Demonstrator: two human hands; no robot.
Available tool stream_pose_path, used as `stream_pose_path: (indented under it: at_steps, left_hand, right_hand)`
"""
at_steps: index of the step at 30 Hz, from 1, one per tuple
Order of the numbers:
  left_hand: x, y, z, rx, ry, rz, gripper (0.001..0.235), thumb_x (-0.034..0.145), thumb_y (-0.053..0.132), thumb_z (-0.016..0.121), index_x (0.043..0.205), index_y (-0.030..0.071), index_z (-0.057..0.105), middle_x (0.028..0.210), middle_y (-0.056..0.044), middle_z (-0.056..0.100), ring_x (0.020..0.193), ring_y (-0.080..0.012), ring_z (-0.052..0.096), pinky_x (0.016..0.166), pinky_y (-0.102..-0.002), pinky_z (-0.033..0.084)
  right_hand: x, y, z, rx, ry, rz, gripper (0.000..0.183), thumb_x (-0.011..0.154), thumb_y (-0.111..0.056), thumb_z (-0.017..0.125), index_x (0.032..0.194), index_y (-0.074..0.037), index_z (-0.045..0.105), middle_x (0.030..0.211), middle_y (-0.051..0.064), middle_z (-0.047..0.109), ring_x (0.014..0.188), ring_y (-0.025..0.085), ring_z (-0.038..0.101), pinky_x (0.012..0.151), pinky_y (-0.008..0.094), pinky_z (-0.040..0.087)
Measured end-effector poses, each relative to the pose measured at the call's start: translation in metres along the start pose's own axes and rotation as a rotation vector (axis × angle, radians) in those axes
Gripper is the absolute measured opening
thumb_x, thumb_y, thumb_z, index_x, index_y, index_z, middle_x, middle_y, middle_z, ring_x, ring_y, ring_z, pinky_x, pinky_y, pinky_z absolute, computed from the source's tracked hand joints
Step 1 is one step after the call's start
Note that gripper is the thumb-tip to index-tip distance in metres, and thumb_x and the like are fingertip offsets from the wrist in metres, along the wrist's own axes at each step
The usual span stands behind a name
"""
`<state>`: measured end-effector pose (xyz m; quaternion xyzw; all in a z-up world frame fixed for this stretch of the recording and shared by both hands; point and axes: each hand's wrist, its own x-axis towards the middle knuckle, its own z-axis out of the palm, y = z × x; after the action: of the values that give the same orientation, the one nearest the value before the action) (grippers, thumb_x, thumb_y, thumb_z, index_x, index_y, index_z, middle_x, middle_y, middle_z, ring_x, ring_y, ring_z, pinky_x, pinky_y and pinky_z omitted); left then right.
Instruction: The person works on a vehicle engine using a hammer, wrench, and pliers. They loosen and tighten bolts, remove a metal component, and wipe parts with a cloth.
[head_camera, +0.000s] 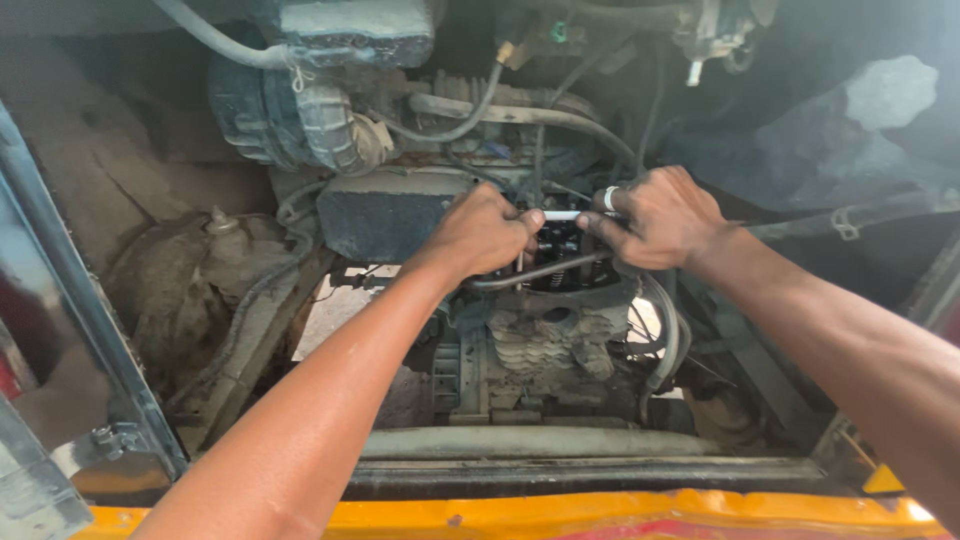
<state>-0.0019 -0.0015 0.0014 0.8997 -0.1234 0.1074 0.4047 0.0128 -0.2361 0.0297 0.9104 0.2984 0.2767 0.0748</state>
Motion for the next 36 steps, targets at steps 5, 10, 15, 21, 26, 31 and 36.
stream_pose_path:
  at_steps: [5, 10, 15, 21, 26, 31, 36]
  left_hand:
    - [-0.002, -0.001, 0.003, 0.049, 0.04, 0.055, 0.036, 0.091, 0.041, 0.065, 0.087, 0.01, 0.083, 0.091, -0.014, 0.079, 0.096, -0.0305, 0.074, 0.089, -0.043, 0.053]
    - [-0.012, 0.004, 0.003, 0.1, 0.299, 0.194, 0.031, 0.095, 0.033, 0.068, 0.092, 0.003, 0.074, 0.091, -0.023, 0.072, 0.095, -0.0408, 0.069, 0.084, -0.049, 0.051]
    - [-0.055, 0.018, 0.011, 0.19, 0.761, 0.722, 0.019, 0.106, 0.014, 0.066, 0.091, 0.002, 0.066, 0.088, -0.016, 0.068, 0.09, -0.0391, 0.065, 0.082, -0.052, 0.047]
    - [-0.145, 0.042, 0.063, 0.09, 0.493, 1.292, 0.022, 0.082, 0.01, 0.072, 0.103, 0.008, 0.064, 0.097, -0.01, 0.065, 0.094, -0.0303, 0.065, 0.085, -0.042, 0.05]
    - [-0.201, 0.016, 0.129, 0.108, 0.199, 1.211, 0.017, 0.084, 0.014, 0.077, 0.092, 0.005, 0.064, 0.083, -0.01, 0.064, 0.08, -0.0293, 0.064, 0.071, -0.041, 0.05]
    - [-0.252, -0.042, 0.202, 0.215, -0.291, 1.045, 0.018, 0.085, 0.024, 0.072, 0.083, 0.007, 0.065, 0.071, -0.011, 0.068, 0.07, -0.0298, 0.07, 0.062, -0.043, 0.054]
    - [-0.286, -0.105, 0.277, 0.511, -0.824, 0.435, 0.023, 0.098, 0.031, 0.063, 0.101, 0.009, 0.07, 0.088, -0.019, 0.075, 0.086, -0.039, 0.072, 0.077, -0.052, 0.056]
  right_hand:
    - [-0.005, -0.004, 0.001, -0.022, 0.035, 0.049, 0.041, 0.093, -0.048, 0.063, 0.091, -0.009, 0.078, 0.059, 0.019, 0.067, 0.062, 0.04, 0.067, 0.064, 0.05, 0.054]
    - [-0.027, -0.025, -0.009, -0.048, 0.311, 0.131, 0.037, 0.099, -0.04, 0.064, 0.092, -0.005, 0.074, 0.084, 0.019, 0.072, 0.072, 0.043, 0.069, 0.065, 0.053, 0.053]
    - [-0.058, -0.049, -0.015, 0.191, 0.371, 0.335, 0.034, 0.1, -0.036, 0.067, 0.112, -0.004, 0.07, 0.077, 0.025, 0.069, 0.078, 0.046, 0.068, 0.072, 0.053, 0.053]
    - [-0.129, -0.067, -0.006, 0.51, 0.298, 0.191, 0.038, 0.076, -0.024, 0.071, 0.106, -0.004, 0.059, 0.08, 0.019, 0.07, 0.081, 0.043, 0.068, 0.066, 0.047, 0.052]
    - [-0.231, -0.104, 0.048, 0.665, 0.053, 0.05, 0.046, 0.081, -0.032, 0.074, 0.119, -0.011, 0.06, 0.091, 0.017, 0.073, 0.087, 0.04, 0.071, 0.071, 0.045, 0.055]
    - [-0.29, -0.143, 0.104, 0.388, -0.555, -0.023, 0.066, 0.067, -0.04, 0.081, 0.119, -0.007, 0.057, 0.083, 0.018, 0.073, 0.081, 0.042, 0.07, 0.069, 0.052, 0.053]
    - [-0.339, -0.168, 0.164, 0.343, -0.932, 0.01, 0.033, 0.093, -0.031, 0.064, 0.114, -0.006, 0.064, 0.09, 0.022, 0.073, 0.089, 0.041, 0.071, 0.078, 0.054, 0.055]
